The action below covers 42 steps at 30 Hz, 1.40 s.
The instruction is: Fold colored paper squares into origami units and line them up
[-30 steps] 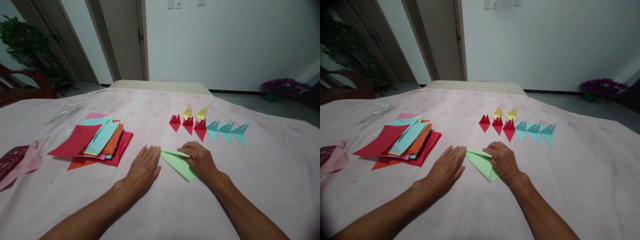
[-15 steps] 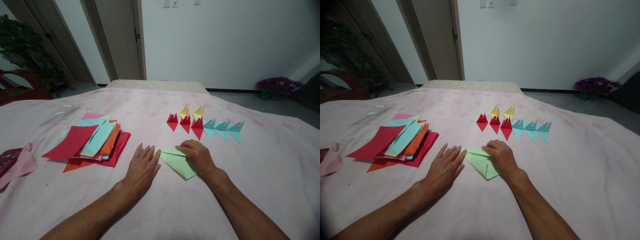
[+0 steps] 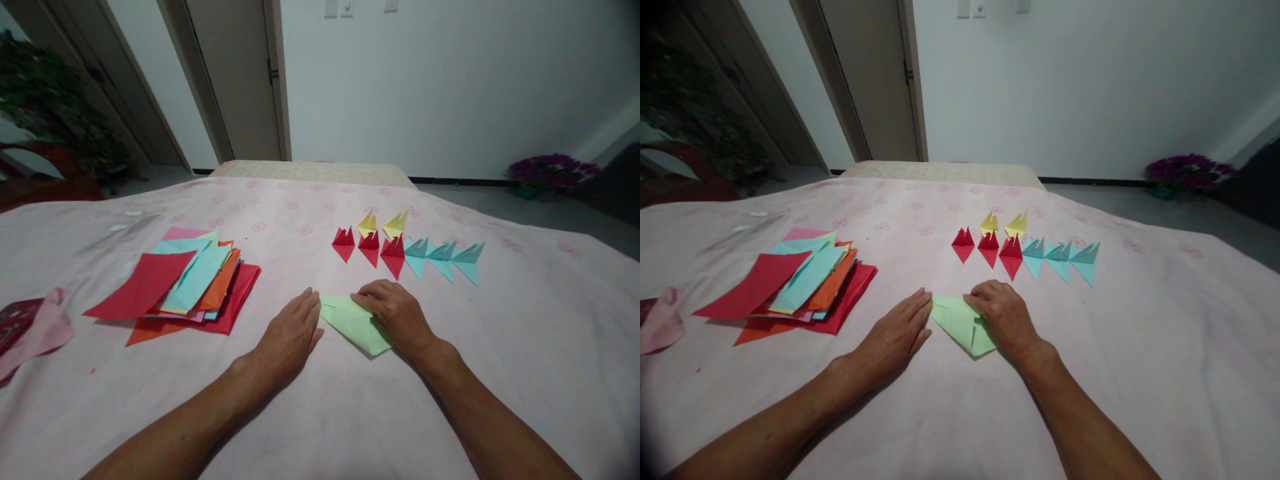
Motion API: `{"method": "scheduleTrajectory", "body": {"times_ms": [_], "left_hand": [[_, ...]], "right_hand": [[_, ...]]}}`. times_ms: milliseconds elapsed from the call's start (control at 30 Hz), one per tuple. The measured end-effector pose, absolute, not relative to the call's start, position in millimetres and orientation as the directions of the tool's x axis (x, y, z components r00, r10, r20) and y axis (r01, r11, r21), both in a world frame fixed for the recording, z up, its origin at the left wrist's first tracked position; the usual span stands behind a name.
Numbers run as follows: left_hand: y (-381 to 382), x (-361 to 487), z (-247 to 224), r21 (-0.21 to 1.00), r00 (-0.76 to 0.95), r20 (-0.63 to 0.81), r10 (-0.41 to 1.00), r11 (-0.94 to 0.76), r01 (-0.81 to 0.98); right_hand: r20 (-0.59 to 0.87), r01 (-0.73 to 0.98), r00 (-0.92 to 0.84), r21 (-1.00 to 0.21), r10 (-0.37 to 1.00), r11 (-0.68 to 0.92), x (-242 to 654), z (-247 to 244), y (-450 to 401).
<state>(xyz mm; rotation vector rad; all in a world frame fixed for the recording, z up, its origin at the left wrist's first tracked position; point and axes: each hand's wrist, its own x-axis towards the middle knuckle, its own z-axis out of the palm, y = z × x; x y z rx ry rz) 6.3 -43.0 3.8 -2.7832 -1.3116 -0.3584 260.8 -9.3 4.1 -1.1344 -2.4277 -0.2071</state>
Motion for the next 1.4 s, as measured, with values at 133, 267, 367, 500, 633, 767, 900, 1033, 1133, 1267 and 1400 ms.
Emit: {"method": "scheduleTrajectory", "body": {"times_ms": [133,267,367,500,633,767,900,1033,1133,1267,1400], "left_hand": [[-43.2,7.7,2.7,0.098,0.603,0.196,0.774,-0.627,0.773],[-44.9,9.2,3.3,0.114,0.593,0.194,0.781,-0.619,0.777],[-45.1,9.5,3.6,0.103,0.596,0.184,0.782,-0.618,0.779],[-44.7,10.4,4.5,0.091,0.588,0.166,0.792,-0.606,0.79],[-45.4,12.4,6.9,0.083,0.579,0.142,0.803,-0.592,0.801],[-47.1,14.0,6.8,0.082,0.562,0.15,0.813,-0.577,0.813],[-47.5,13.8,2.2,0.082,0.568,0.151,0.809,-0.583,0.808],[-46.3,12.0,-0.3,0.054,0.583,0.131,0.802,-0.593,0.804],[-45.9,11.1,3.1,0.053,0.59,0.131,0.797,-0.6,0.798],[-46.4,11.7,7.6,0.067,0.577,0.139,0.805,-0.589,0.805],[-47.5,10.3,5.3,0.076,0.576,0.162,0.801,-0.593,0.802]], "right_hand": [[0.456,0.762,-0.561,-0.04,0.69,0.646,261.1,5.4,-12.2],[0.453,0.763,-0.559,-0.048,0.695,0.645,261.6,5.7,-13.8],[0.442,0.766,-0.556,-0.055,0.704,0.64,261.7,5.6,-14.0],[0.414,0.773,-0.555,-0.064,0.721,0.632,263.7,7.8,-13.4],[0.419,0.823,-0.474,-0.101,0.775,0.559,262.1,24.4,-17.8],[0.556,0.793,-0.381,-0.215,0.739,0.57,234.2,55.0,-42.9],[0.527,0.669,-0.47,-0.312,0.708,0.675,184.3,58.3,-79.3],[0.318,0.76,-0.482,-0.312,0.817,0.57,159.0,24.7,-93.1],[0.19,0.844,-0.424,-0.272,0.886,0.462,165.9,1.6,-87.9],[0.168,0.892,-0.399,-0.154,0.901,0.424,185.0,-13.0,-82.1],[0.226,0.894,-0.41,-0.092,0.884,0.438,195.3,-19.6,-83.0]]}}
